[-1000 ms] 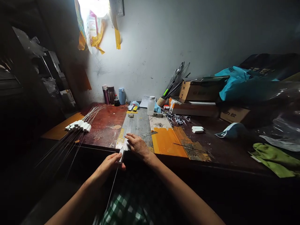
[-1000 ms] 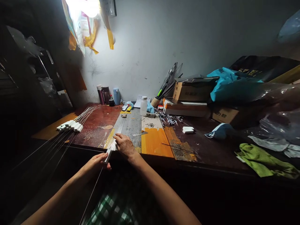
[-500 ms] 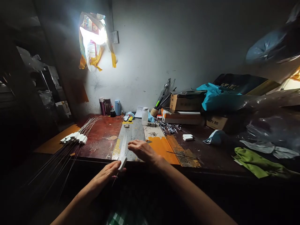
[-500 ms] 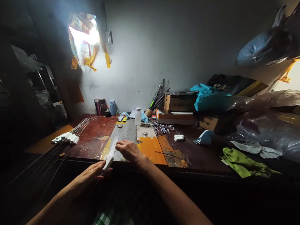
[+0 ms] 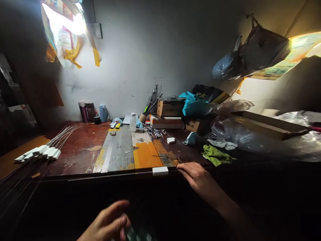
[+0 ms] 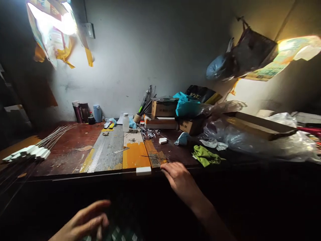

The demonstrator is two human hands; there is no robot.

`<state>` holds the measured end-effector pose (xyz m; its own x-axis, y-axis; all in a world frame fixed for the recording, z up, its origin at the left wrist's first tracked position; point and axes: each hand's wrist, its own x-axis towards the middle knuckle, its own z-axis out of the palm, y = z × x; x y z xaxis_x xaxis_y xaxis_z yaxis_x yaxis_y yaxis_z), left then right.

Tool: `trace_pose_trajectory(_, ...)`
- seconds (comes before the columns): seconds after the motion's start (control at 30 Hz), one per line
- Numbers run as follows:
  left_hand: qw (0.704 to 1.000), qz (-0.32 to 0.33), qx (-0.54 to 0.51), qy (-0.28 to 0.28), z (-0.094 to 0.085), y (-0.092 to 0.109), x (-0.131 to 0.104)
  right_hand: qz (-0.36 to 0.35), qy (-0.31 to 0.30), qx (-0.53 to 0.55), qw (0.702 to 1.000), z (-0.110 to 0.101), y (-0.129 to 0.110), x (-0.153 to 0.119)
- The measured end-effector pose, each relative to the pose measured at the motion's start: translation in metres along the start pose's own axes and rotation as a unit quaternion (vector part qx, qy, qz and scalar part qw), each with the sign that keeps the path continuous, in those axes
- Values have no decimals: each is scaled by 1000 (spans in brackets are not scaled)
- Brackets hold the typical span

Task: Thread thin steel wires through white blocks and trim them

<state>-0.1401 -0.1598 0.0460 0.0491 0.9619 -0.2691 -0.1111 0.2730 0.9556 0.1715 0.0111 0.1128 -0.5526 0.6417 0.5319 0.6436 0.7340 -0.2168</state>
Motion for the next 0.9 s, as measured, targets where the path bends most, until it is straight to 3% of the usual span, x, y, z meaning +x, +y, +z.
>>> trace_pose_trajectory(0.07,989,56,-125,55,3,-2,34,53,-27,66,996,13,-3,-31)
trace_pose_trajectory(0.17,956,88,-240,142,4,13,75,121,-50,152,980,31,-9,-68)
trace_pose_trajectory(0.27,953,100,-236,161,3,32,101,159,-60,191,967,46,-11,-94)
trace_pose_trajectory(0.33,958,108,-211,163,4,41,114,171,-35,194,965,56,-10,-105)
trace_pose_trajectory(0.47,967,111,-163,159,6,53,140,168,60,168,970,75,-10,-113)
trace_pose_trajectory(0.53,972,106,-137,159,5,58,152,150,76,159,973,82,-12,-112)
trace_pose_trajectory(0.73,981,88,-57,165,-2,67,180,148,55,183,970,98,-12,-110)
trace_pose_trajectory(0.9,981,83,-1,176,1,72,189,171,37,202,964,106,-12,-110)
